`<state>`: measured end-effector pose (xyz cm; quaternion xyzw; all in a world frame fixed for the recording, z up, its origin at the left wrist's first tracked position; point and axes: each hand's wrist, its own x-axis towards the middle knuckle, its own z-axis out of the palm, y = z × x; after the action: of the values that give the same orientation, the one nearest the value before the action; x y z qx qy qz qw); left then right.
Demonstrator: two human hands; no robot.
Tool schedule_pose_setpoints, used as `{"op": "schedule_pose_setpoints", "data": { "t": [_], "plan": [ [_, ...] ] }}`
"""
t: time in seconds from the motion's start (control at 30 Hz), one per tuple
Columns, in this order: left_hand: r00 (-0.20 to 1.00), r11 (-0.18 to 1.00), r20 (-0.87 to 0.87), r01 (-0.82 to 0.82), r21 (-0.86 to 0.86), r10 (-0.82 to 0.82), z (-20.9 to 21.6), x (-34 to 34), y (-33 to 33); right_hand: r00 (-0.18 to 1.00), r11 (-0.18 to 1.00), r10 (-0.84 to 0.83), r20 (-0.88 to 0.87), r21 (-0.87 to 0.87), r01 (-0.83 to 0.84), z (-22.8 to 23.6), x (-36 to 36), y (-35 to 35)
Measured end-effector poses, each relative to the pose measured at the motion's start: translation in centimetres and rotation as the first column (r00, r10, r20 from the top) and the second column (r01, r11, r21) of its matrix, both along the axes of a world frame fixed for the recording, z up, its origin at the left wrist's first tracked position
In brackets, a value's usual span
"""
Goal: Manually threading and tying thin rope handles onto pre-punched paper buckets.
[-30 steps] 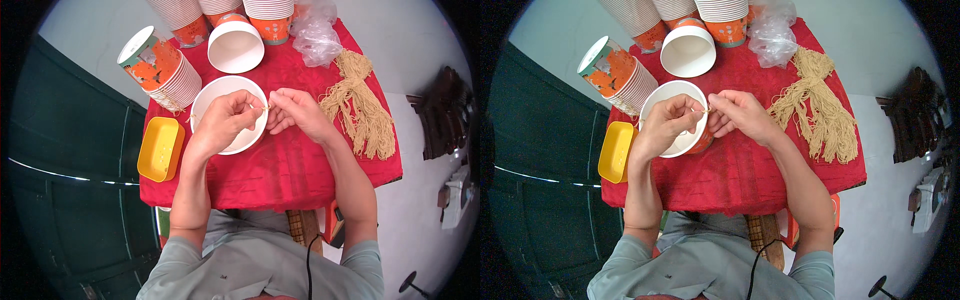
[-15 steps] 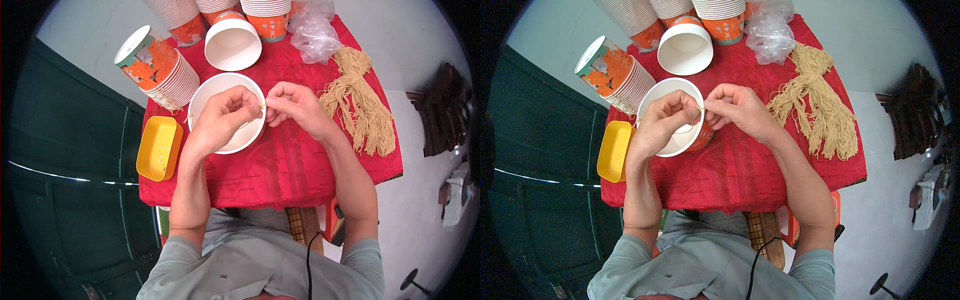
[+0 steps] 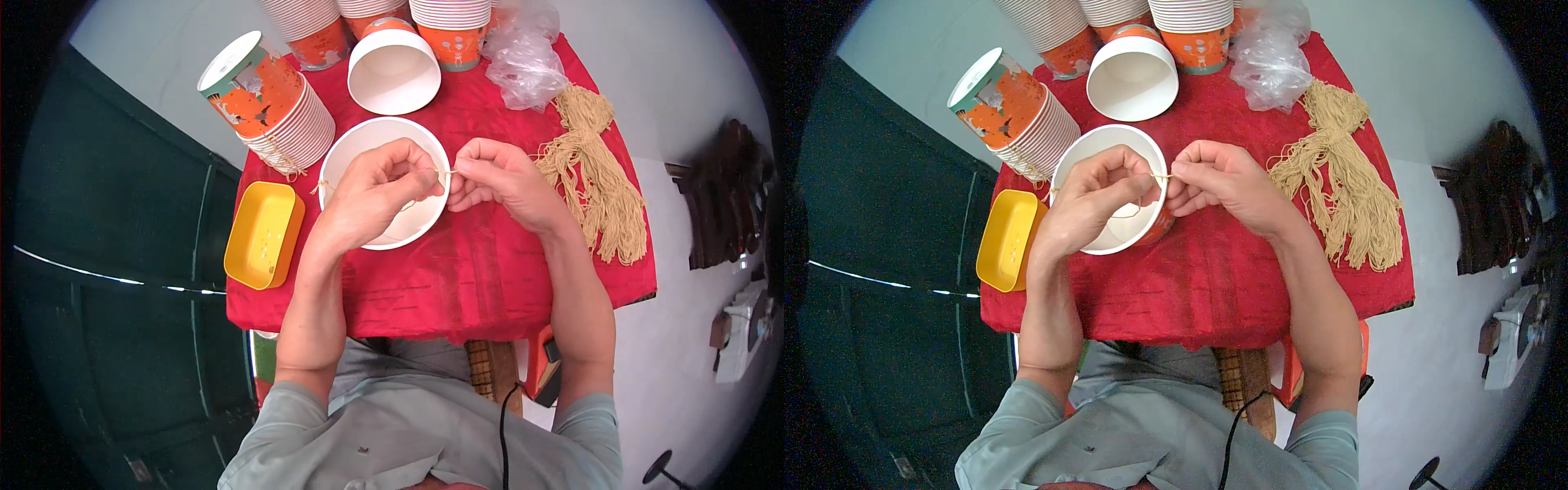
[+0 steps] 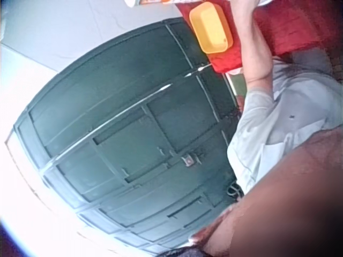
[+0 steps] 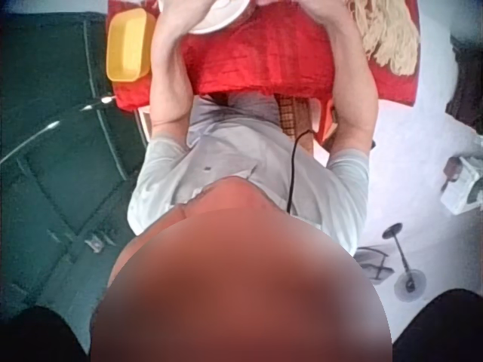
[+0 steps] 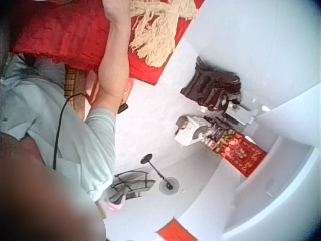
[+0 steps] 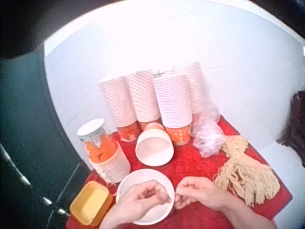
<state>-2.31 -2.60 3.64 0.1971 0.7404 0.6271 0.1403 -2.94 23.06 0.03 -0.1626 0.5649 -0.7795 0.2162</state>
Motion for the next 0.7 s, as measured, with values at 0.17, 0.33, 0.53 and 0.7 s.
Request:
{"op": "schedule_pose_setpoints", "data": {
  "t": [0.17,0.33,0.53,0.7],
  "plan": [
    [0.989,0.997,0.144,0.026,-0.069,-0.016,1.3,0.3,0.1,0.957,0.989,-0.131,-0.257,0.027,0.143,-0.4,0.0,-0.2],
    [0.999,1.0,0.031,0.01,-0.011,-0.01,0.8,0.6,0.3,0.77,0.963,-0.235,-0.594,-0.033,0.269,0.1,0.6,-1.1],
    [0.98,0.972,-0.173,0.135,0.193,-0.102,-0.2,0.6,0.9,0.011,0.746,-0.154,-0.988,-0.11,0.657,1.4,1.2,-1.4],
    [0.963,0.954,-0.248,0.165,0.251,-0.101,-0.2,1.1,2.4,-0.273,0.51,-0.05,-0.961,-0.259,0.82,0.6,2.5,-2.4]
  ]
}}
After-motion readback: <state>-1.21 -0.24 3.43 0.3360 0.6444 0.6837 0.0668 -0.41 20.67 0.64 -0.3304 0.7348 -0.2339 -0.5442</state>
